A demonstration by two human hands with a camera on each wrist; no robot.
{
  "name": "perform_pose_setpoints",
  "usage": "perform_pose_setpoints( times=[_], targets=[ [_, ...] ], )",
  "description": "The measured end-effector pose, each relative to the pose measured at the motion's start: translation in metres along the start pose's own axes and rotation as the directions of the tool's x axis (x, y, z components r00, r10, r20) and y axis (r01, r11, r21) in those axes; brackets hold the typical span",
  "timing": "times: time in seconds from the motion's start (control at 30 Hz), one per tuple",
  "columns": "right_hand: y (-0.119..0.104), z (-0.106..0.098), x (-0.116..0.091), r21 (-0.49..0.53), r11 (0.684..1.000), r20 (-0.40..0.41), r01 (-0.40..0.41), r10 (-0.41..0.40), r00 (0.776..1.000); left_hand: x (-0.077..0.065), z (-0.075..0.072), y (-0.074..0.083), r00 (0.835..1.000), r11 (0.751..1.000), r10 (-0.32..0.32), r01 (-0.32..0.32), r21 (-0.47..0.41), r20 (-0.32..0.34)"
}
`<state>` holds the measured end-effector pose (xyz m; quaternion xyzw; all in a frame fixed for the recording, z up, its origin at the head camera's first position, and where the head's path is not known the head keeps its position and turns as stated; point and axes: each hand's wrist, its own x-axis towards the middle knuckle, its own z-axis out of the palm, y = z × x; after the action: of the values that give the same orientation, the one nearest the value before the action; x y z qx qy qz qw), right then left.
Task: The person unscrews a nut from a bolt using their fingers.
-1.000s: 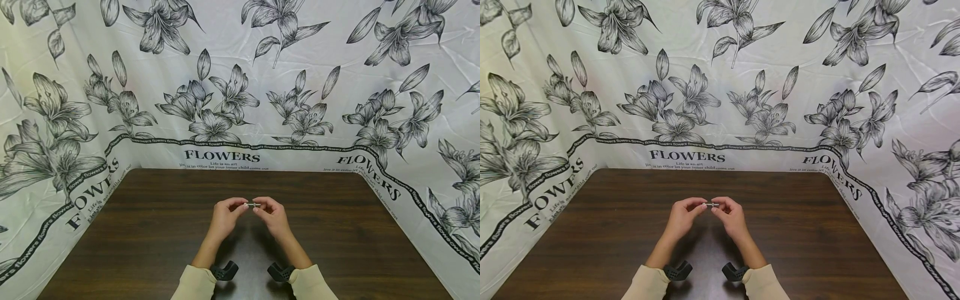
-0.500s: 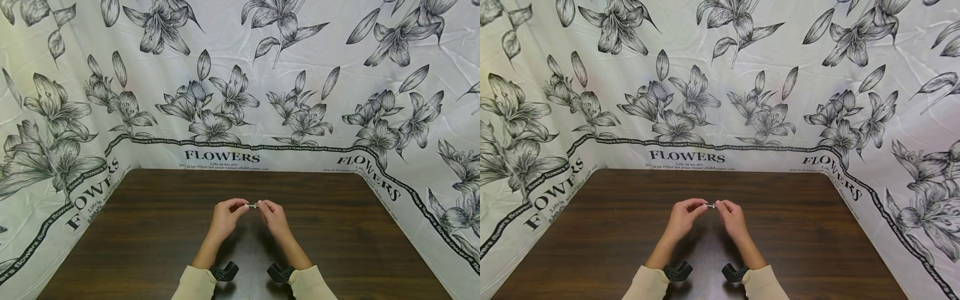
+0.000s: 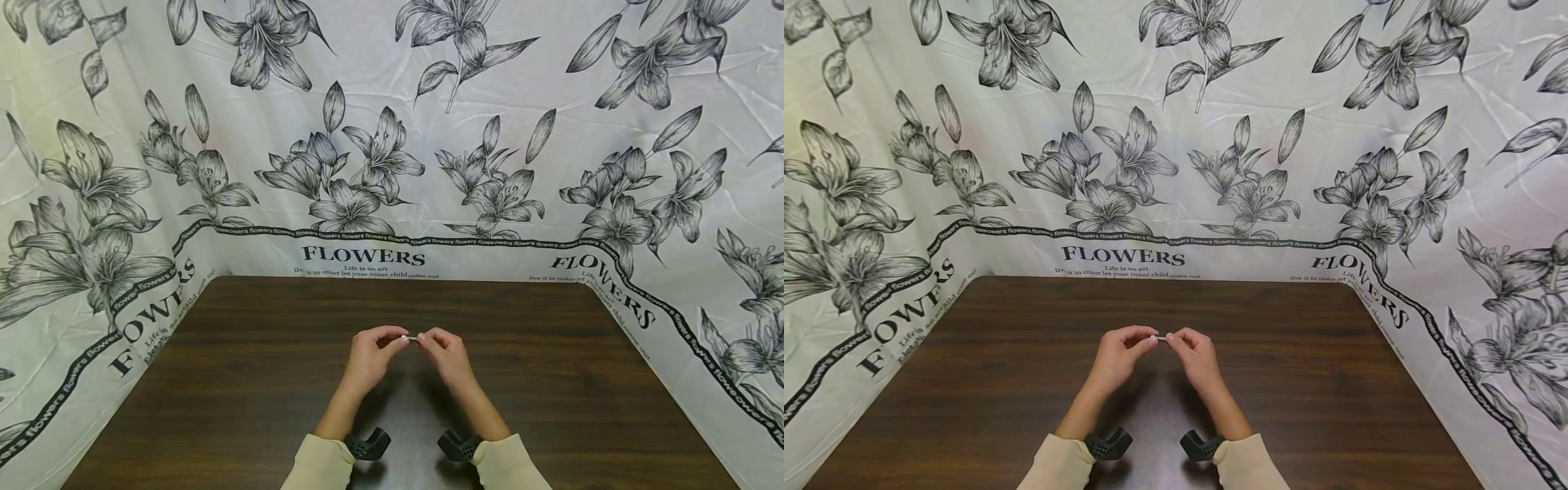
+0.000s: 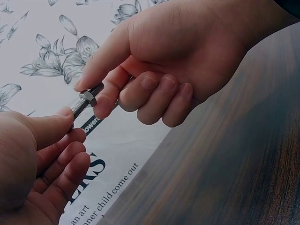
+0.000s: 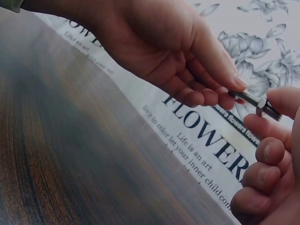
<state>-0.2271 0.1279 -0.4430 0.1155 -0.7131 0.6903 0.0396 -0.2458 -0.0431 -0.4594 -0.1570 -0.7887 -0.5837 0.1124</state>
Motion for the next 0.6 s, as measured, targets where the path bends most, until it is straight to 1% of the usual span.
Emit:
perform_pose_setpoints(
  times=[0.17,0.33,0.57,0.6],
  targets=[
    [0.003,-0.002,0.000,0.038,0.998,0.025,0.043,-0.044,0.999,0.000,-0.001,0.000,1.000,1.000,0.000,-0.001,-0.010,-0.011],
    [0.003,-0.002,0.000,0.086,0.994,0.036,0.060,-0.064,0.997,0.001,-0.002,0.002,1.000,1.000,-0.008,0.008,-0.019,-0.011],
    [0.029,-0.005,0.008,0.097,0.990,0.019,0.100,-0.103,0.995,0.001,-0.003,0.002,1.000,1.000,-0.020,0.019,-0.025,-0.015],
    [0.028,-0.005,0.008,0.095,0.990,0.025,0.101,-0.104,0.994,0.001,-0.003,0.002,1.000,1.000,-0.020,0.020,-0.024,-0.015]
  ],
)
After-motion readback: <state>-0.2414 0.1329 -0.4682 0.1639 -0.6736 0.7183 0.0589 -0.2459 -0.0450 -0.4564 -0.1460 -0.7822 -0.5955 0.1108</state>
